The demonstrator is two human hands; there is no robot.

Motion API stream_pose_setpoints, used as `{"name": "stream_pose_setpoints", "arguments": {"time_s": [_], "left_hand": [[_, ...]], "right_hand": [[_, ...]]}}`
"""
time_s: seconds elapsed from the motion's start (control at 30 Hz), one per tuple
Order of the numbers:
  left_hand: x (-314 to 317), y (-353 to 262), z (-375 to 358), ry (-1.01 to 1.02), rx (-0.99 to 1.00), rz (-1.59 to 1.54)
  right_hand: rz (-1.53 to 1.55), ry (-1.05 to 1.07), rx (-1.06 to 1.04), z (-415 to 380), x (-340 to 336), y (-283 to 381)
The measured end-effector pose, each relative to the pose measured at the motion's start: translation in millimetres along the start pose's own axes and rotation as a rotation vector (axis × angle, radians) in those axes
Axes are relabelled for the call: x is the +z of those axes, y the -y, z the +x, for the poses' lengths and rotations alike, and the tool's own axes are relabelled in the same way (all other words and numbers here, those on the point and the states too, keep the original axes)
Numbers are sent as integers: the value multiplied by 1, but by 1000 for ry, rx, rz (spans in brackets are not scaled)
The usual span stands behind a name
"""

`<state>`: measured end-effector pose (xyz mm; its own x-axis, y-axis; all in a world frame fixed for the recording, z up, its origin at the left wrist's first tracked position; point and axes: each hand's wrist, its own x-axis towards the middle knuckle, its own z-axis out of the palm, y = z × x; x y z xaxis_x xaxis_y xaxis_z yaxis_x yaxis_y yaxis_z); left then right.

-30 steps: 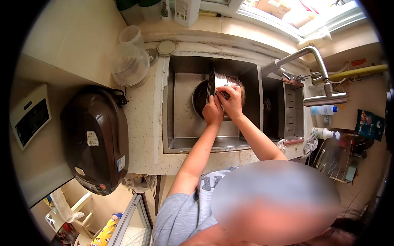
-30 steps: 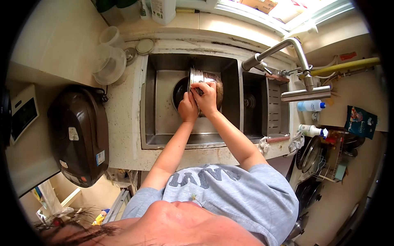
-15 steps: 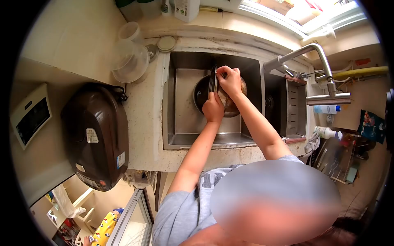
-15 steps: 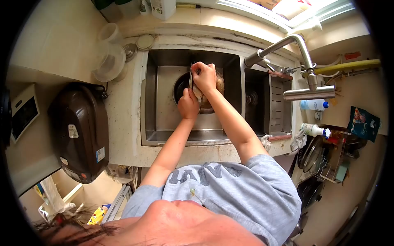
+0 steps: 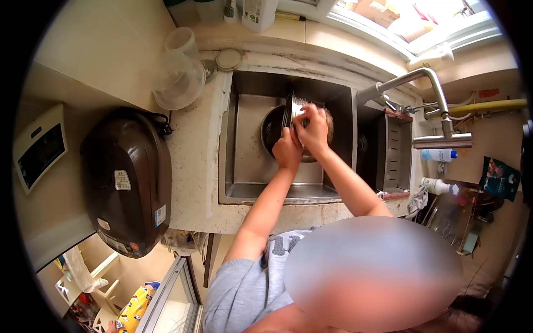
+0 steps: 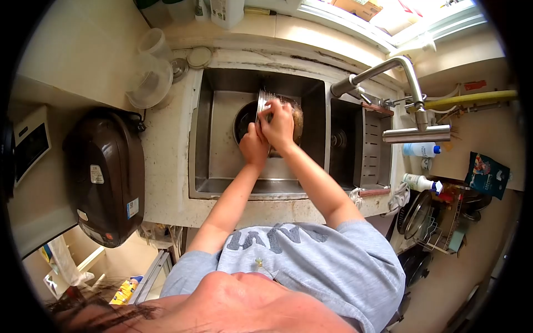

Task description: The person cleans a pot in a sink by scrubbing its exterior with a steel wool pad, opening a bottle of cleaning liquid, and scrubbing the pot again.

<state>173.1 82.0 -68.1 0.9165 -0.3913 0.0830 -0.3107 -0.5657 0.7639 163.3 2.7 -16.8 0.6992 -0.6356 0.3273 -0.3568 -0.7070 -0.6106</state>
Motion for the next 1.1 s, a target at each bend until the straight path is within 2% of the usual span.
{"name": "stream_pose_setpoints", "arguments": {"time_s": [0.07, 0.17, 0.2, 0.3, 0.37, 0.47, 0.57, 0.63, 0.73, 0.8, 0.83, 0.9, 0.97, 1.0, 1.03, 1.1], "left_hand": [[0, 1, 0, -53, 8, -12], [-1, -1, 0, -60, 13, -8], [-1, -1, 2, -48, 0, -1], [-1, -1, 2, -50, -8, 9], [-1, 1, -1, -56, -6, 5], [4, 3, 1, -70, -2, -29], [3, 1, 0, -61, -4, -34], [0, 0, 2, -63, -6, -6], [-3, -3, 2, -78, -14, 8], [-1, -2, 2, -76, -30, 16], [-1, -2, 2, -80, -26, 6], [-1, 2, 0, -67, -19, 13], [3, 3, 1, -69, -9, -9], [6, 5, 1, -68, -10, -18], [7, 6, -1, -65, 0, -32], [5, 5, 0, -36, -19, -105]], "right_hand": [[-28, 6, 69, 32, 16, -16], [-101, 325, 473, 89, 36, -44], [-83, 405, 506, 101, 51, -70], [-99, 438, 497, 102, 56, -75], [-183, 210, 200, 77, 42, -52], [6, 87, 1, 31, 7, -14], [37, 25, -57, 14, 3, -8], [-19, 51, 90, 40, 19, -22], [-75, 400, 507, 100, 55, -72], [-100, 593, 486, 119, 75, -106], [-95, 597, 486, 116, 77, -102], [-208, 295, 336, 94, 65, -79], [-29, 191, 232, 69, 41, -52], [-72, 67, 30, 51, 25, -33], [-16, -21, -65, 30, 12, -16], [-9, -36, -139, -12, -1, -2]]}}
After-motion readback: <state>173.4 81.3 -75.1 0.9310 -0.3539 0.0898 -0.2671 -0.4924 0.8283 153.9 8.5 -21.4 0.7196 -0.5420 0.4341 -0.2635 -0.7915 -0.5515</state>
